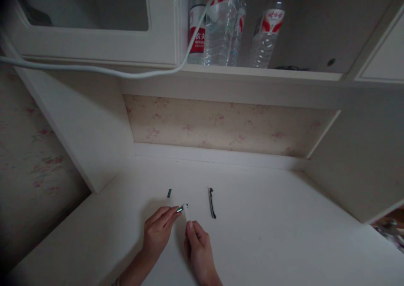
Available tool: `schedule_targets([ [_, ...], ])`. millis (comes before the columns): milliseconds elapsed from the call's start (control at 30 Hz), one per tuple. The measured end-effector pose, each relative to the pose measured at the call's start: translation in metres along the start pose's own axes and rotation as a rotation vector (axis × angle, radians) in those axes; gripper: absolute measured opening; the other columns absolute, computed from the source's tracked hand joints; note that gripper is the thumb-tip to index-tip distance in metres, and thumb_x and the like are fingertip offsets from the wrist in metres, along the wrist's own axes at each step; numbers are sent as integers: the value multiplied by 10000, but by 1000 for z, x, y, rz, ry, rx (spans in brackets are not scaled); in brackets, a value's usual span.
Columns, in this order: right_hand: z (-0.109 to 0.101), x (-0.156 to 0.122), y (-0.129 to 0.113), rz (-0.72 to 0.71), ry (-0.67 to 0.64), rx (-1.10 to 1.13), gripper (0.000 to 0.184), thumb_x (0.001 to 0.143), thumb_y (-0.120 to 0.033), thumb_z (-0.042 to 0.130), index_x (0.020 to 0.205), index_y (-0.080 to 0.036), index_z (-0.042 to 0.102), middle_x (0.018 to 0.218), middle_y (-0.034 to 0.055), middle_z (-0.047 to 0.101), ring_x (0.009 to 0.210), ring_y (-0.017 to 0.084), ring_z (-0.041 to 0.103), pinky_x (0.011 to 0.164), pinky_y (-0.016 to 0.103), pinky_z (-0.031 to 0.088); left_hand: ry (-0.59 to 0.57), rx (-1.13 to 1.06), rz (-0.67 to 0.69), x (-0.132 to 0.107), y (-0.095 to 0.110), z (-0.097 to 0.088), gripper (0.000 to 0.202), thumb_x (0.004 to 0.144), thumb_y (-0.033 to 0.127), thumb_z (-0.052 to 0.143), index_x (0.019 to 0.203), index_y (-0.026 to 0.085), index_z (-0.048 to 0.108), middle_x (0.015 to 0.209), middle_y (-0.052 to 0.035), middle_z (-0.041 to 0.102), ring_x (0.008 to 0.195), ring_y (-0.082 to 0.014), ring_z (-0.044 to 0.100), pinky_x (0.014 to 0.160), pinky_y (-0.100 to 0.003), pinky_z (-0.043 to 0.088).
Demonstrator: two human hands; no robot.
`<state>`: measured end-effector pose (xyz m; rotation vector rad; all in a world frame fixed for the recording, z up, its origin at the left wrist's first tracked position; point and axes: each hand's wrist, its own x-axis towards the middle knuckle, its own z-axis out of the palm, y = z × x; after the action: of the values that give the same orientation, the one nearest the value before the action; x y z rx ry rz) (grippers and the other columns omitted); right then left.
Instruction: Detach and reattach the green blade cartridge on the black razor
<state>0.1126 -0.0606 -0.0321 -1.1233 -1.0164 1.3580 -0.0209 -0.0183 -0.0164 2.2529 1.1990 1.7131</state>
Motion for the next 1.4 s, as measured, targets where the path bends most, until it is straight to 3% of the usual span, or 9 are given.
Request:
schedule_targets([
  [100,-2,0,2,-14,44,17,482,816,-634,526,633,-211,383,497,-88,309,423,67,233,390,215,145,2,-25,3,0,2,0,162,881,164,565,998,188,675,793,-32,672,705,-103,647,654,-176,535],
  [267,3,-4,5,-33,-106,-54,481,851,-618,486,622,-204,399,468,-77,336,428,71,242,404,226,149,6,-5,-2,-1,0,1,168,893,159,537,966,182,687,772,-32,664,686,-104,645,639,-181,534],
  [467,0,1,5,-9,53,22,486,815,-652,509,643,-219,372,486,-92,303,409,66,223,378,217,134,27,-35,-8,0,2,2,145,863,167,590,972,179,685,793,-29,670,704,-110,651,660,-184,545],
  [667,3,-3,9,-41,-102,-50,469,867,-603,476,635,-205,389,490,-82,314,438,72,236,409,227,148,22,-35,-15,1,2,2,168,892,166,536,944,176,695,766,-30,663,680,-106,651,627,-175,543],
  [867,0,0,11,-45,56,45,456,853,-600,503,647,-207,398,527,-80,312,453,75,243,407,221,162,23,-47,-6,1,3,1,154,873,185,578,982,187,687,794,-31,675,715,-117,658,664,-192,553],
  [1033,4,-4,14,-34,-115,2,445,876,-576,484,645,-207,395,470,-88,308,425,70,216,404,230,124,26,-32,-15,0,2,2,179,893,169,530,956,183,698,771,-33,669,689,-110,656,634,-180,546],
  [1233,2,-1,11,-25,81,104,459,832,-612,527,655,-215,380,523,-89,292,446,73,209,396,224,125,20,-33,-2,1,4,2,145,869,171,581,968,187,685,787,-25,667,695,-109,651,654,-182,548],
  [1400,5,-3,14,-20,-93,44,443,864,-578,505,647,-209,393,481,-90,298,427,71,215,401,230,119,23,-26,-1,1,3,2,141,878,148,558,927,174,687,768,-28,659,684,-107,646,645,-182,542],
])
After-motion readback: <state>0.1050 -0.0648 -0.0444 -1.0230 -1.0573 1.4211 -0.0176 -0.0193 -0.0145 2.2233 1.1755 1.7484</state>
